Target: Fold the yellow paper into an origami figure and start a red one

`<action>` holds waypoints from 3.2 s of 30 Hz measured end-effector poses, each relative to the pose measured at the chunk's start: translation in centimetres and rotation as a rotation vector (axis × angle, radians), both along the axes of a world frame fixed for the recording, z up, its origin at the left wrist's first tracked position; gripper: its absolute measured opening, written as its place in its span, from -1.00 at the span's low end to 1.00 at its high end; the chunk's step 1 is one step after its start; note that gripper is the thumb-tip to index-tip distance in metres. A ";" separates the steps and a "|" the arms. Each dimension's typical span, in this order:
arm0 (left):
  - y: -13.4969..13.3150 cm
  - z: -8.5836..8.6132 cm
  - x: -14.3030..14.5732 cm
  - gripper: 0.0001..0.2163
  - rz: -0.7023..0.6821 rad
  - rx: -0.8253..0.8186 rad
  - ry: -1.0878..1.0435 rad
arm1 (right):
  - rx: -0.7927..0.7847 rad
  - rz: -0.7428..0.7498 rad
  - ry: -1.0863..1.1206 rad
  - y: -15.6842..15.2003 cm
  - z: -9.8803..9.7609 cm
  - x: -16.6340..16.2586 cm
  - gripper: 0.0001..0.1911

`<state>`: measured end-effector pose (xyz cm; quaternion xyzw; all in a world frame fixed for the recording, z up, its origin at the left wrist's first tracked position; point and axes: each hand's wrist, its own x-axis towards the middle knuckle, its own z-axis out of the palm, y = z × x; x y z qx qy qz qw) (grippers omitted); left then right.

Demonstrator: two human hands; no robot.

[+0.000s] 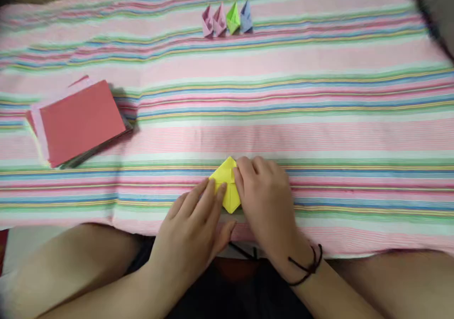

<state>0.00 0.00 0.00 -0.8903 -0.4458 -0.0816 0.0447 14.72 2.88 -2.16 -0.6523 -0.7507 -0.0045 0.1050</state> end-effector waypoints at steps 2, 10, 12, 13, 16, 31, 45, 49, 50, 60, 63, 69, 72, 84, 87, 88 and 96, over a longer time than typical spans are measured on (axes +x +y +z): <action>-0.1 0.1 0.0 -0.60 0.002 -0.003 0.011 | 0.001 0.000 -0.004 -0.1 0.0 0.0 -0.80; -0.5 -0.1 0.0 -0.56 0.059 0.022 0.038 | 0.005 -0.007 0.018 0.0 0.0 -0.1 -0.80; -0.6 -0.2 0.0 -0.57 0.034 0.027 0.048 | 0.004 -0.006 0.019 0.0 0.0 -0.1 -0.81; -0.6 -0.3 0.0 -0.57 0.026 0.029 0.054 | 0.003 -0.007 0.021 0.0 0.0 -0.1 -0.81; -0.7 -0.4 0.1 -0.60 0.034 0.004 0.095 | 0.002 -0.005 0.029 0.0 0.0 -0.1 -0.81; 0.2 1.1 -0.5 -0.70 0.174 0.005 0.053 | 0.011 -0.003 0.013 -0.1 -0.2 -0.1 -0.80; 1.8 1.1 -1.4 -0.94 -0.097 0.158 -0.318 | -0.022 -0.009 0.092 -0.1 0.0 -0.1 -0.82; 1.6 0.5 -1.1 -0.83 -0.161 0.091 -0.270 | -0.030 -0.011 0.112 -0.1 0.1 0.0 -0.81; 1.7 0.3 -1.0 -0.76 -0.179 0.054 -0.229 | -0.031 -0.012 0.122 -0.1 0.0 0.0 -0.80; 0.5 -1.1 0.0 -0.64 -0.092 0.035 -0.062 | -0.066 -0.048 0.327 0.1 0.4 0.3 -0.84; 0.4 -1.1 0.0 -0.63 -0.100 0.037 -0.070 | -0.073 -0.056 0.314 0.1 0.5 0.2 -0.85; 0.6 -1.2 -0.2 -0.63 -0.091 0.001 -0.077 | -0.084 -0.061 0.372 0.3 0.6 0.3 -0.86; 0.6 -1.1 0.0 -0.62 -0.085 -0.012 -0.073 | -0.134 -0.076 0.493 0.3 0.8 0.9 -0.94; 0.5 -1.2 -0.3 -0.60 -0.101 -0.009 -0.124 | -0.202 -0.108 0.619 0.2 0.7 1.5 -0.88; 0.8 -1.0 -0.3 -0.62 -0.089 -0.014 -0.105 | -0.213 -0.109 0.616 0.3 0.8 1.5 -0.88; 1.0 -0.9 -0.3 -0.64 -0.088 -0.022 -0.098 | -0.206 -0.103 0.608 0.3 0.7 1.5 -0.89; 2.3 -0.4 -0.7 -0.78 -0.111 -0.138 -0.047 | -0.070 -0.036 0.558 0.2 0.4 1.6 -0.82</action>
